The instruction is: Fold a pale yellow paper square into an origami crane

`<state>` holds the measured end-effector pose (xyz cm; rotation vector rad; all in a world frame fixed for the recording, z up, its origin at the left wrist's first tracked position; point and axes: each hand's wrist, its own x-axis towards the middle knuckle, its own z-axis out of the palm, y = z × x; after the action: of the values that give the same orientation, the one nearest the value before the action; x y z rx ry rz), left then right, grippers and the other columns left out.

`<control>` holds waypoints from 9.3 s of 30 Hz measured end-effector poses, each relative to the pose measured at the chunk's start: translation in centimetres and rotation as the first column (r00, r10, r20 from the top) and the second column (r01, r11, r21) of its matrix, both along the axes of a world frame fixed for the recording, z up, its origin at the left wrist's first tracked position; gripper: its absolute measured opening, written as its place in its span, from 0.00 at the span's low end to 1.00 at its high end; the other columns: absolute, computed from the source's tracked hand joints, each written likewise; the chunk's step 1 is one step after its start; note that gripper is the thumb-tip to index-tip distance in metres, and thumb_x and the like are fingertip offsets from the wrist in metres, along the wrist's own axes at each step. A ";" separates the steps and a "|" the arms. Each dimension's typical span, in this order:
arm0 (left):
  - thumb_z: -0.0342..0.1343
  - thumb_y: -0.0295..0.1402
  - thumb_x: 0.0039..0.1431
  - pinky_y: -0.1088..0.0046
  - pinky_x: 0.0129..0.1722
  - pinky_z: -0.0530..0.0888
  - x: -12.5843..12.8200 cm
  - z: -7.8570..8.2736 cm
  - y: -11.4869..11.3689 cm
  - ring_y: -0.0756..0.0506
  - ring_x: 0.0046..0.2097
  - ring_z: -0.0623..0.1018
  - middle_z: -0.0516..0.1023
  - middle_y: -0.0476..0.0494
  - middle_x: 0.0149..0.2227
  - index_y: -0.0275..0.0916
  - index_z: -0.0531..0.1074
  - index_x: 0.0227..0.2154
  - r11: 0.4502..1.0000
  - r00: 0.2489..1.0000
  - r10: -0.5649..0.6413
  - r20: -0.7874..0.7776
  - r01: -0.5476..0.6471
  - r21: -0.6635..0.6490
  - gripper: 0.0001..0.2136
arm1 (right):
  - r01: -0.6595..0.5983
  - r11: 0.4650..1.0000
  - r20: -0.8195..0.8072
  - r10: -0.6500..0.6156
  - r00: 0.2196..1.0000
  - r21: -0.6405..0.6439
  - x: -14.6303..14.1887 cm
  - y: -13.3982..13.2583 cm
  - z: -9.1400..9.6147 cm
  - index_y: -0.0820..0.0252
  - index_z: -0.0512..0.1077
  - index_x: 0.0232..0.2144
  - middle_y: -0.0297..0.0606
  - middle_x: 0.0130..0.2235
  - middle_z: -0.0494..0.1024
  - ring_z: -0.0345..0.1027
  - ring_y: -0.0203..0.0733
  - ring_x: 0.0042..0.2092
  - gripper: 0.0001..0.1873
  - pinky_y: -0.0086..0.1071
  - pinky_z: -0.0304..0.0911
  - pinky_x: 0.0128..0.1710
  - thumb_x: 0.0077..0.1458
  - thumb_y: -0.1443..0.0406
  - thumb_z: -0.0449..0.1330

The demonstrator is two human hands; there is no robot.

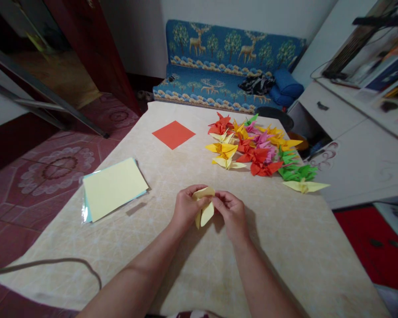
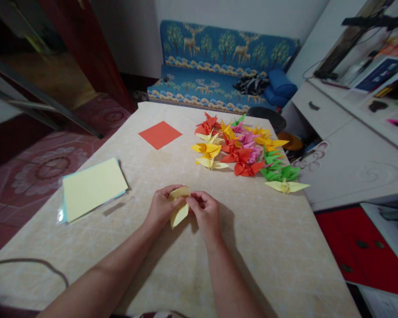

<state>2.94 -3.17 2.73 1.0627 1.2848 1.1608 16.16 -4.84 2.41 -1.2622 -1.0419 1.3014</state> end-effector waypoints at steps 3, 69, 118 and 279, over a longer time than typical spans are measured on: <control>0.62 0.31 0.42 0.78 0.26 0.70 -0.1 -0.5 0.0 0.50 0.27 0.73 0.77 0.44 0.28 0.30 0.76 0.36 1.000 1.000 -0.016 0.008 0.016 0.023 0.15 | -0.007 1.000 -0.002 0.007 1.000 -0.025 -0.1 0.0 0.1 0.55 0.74 0.31 0.33 0.28 0.76 0.69 0.38 0.28 0.09 0.29 0.66 0.27 0.46 0.60 0.64; 0.58 0.24 0.41 0.79 0.26 0.67 -0.5 0.0 -0.1 0.52 0.27 0.72 0.75 0.47 0.31 0.33 0.64 0.55 0.946 0.946 -0.323 0.018 0.323 0.002 0.32 | -0.024 0.995 0.202 0.004 0.979 0.098 0.8 0.4 0.1 0.60 0.73 0.23 0.33 0.25 0.70 0.61 0.36 0.28 0.08 0.27 0.57 0.28 0.46 0.61 0.61; 0.51 0.19 0.41 0.73 0.44 0.71 1.0 0.4 -1.2 0.45 0.42 0.76 0.77 0.43 0.43 0.32 0.67 0.53 0.899 0.900 -0.382 -0.212 0.415 0.142 0.30 | 0.295 0.931 0.225 -0.342 0.912 0.217 -0.4 0.0 -0.2 0.60 0.69 0.24 0.32 0.24 0.69 0.60 0.36 0.27 0.13 0.26 0.58 0.26 0.53 0.58 0.55; 0.54 0.44 0.56 0.77 0.29 0.66 0.6 -0.4 -0.7 0.48 0.29 0.73 0.78 0.45 0.27 0.31 0.78 0.32 0.970 0.963 -0.208 -0.171 0.225 0.087 0.18 | 0.147 0.882 0.326 -0.314 0.892 0.448 -0.3 0.1 0.4 0.60 0.73 0.31 0.36 0.32 0.73 0.68 0.38 0.34 0.05 0.29 0.63 0.31 0.54 0.65 0.58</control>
<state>3.55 -3.84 2.34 1.3633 1.2048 1.0016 15.87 -4.75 2.80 -1.2921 -1.3136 0.6021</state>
